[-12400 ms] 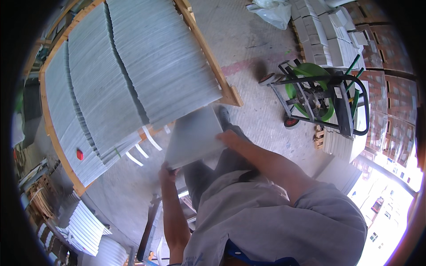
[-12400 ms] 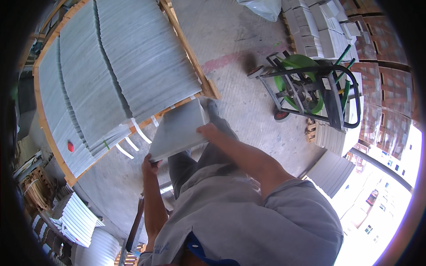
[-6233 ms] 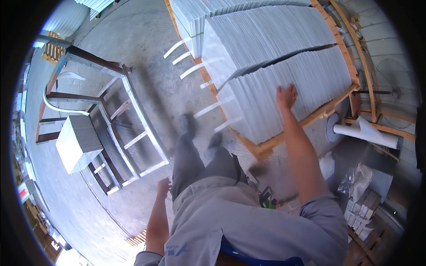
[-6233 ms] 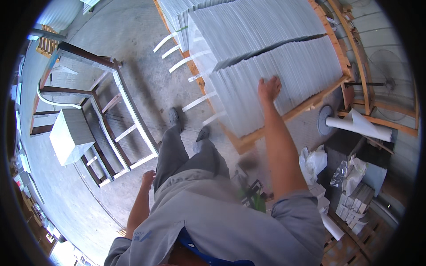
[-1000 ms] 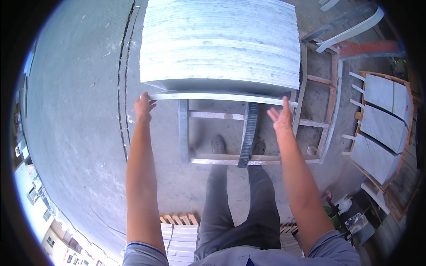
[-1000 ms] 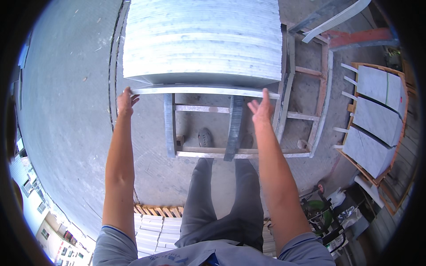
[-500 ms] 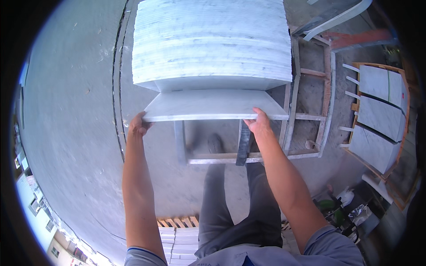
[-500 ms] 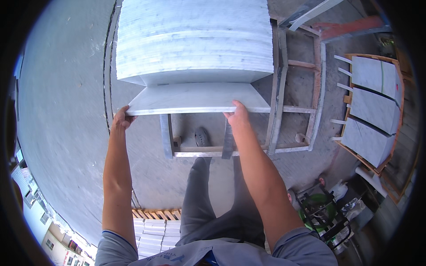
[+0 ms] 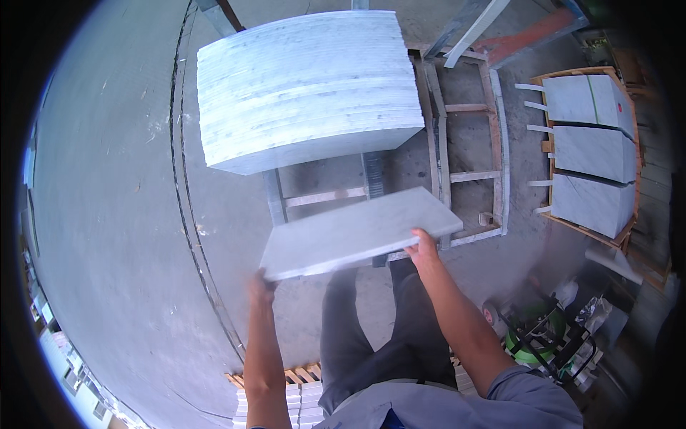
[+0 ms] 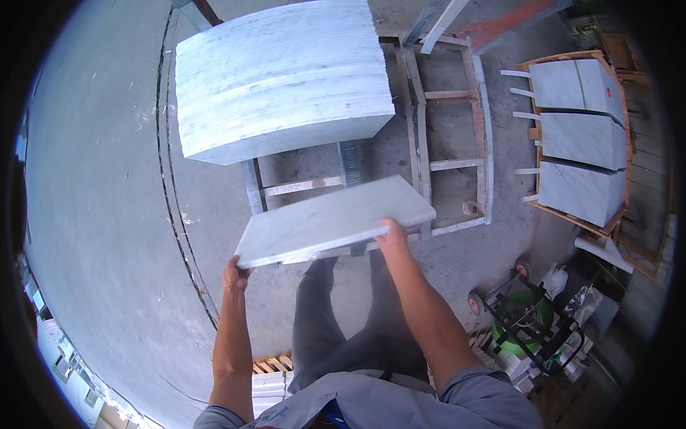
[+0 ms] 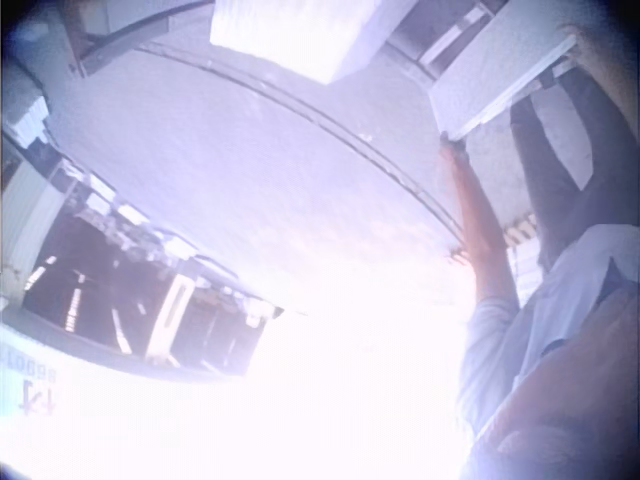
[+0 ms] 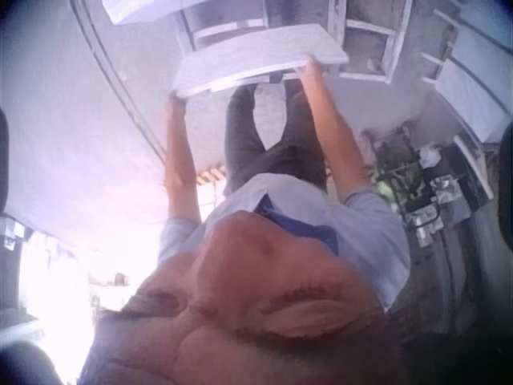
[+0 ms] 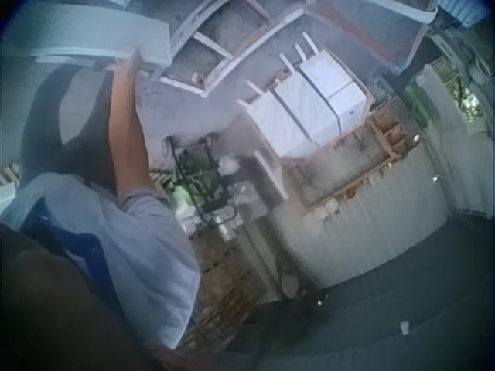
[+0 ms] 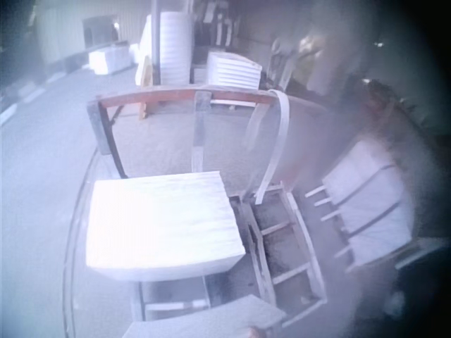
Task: The person repeatedly picks up white rectangular panels from a metal rack and places them onto a wooden pallet, building a neat stack. The person then uses a green strap and a handheld strapping tool to secure the stacked panels on the pallet.
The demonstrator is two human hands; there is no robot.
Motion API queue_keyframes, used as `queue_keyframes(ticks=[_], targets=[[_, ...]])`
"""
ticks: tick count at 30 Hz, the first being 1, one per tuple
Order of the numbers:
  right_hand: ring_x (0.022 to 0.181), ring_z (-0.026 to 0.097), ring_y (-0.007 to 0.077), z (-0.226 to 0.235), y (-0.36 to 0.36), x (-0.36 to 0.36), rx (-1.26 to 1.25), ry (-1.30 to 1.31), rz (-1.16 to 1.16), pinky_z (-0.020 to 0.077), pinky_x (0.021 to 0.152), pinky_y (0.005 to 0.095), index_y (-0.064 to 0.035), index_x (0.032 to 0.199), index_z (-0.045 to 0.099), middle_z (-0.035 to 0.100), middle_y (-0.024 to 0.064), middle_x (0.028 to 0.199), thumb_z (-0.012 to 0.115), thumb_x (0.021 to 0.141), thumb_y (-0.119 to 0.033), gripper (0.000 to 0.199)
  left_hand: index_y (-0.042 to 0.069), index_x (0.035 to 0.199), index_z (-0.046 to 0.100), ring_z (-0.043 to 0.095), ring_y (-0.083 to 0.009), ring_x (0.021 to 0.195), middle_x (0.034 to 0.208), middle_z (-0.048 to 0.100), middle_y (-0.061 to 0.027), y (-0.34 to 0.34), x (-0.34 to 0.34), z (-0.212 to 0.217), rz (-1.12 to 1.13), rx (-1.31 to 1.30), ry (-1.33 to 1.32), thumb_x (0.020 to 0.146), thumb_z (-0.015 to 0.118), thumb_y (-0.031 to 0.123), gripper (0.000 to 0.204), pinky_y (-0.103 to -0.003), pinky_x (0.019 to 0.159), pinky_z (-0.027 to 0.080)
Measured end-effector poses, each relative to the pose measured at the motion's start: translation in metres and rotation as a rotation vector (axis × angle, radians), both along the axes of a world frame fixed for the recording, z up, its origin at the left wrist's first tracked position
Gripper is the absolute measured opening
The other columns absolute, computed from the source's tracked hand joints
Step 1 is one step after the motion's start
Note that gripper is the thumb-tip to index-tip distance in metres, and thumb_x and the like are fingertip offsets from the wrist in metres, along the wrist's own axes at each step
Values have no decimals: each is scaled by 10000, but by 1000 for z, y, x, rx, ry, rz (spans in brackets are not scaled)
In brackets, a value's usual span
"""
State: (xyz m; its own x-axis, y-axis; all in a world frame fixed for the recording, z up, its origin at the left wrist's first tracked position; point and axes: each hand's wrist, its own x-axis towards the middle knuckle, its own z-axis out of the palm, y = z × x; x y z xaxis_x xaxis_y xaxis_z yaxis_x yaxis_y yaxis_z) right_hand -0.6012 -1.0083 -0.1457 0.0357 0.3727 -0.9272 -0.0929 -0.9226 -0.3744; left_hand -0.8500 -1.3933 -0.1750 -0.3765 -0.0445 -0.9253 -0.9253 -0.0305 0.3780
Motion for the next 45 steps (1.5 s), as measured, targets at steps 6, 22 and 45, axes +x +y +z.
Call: queue_keyframes(ticks=[6,22,45], targets=[[962,568,329,87,-45,121,-47,-109,-195,497,810,470,-16,1068,508,537,156,1045,608,751,-91,341,-57,1143,487,603,-307,892,1105,568,-183,2,62,47,-158,-63,-141,883,493,207,370,-422,626,537],[987,565,321,86,-178,459,458,-98,-194,511,802,488,-67,1089,505,518,146,1104,609,763,-131,348,-63,1130,432,597,-374,900,1032,555,-229,142,196,140,-709,1,-117,853,467,164,360,-500,669,547],[861,568,304,162,41,766,143,-51,-915,516,720,523,-63,988,535,555,139,954,612,741,-142,271,-149,1097,411,606,-424,834,1036,523,-288,510,538,200,-947,95,-29,857,467,118,363,-530,624,565]])
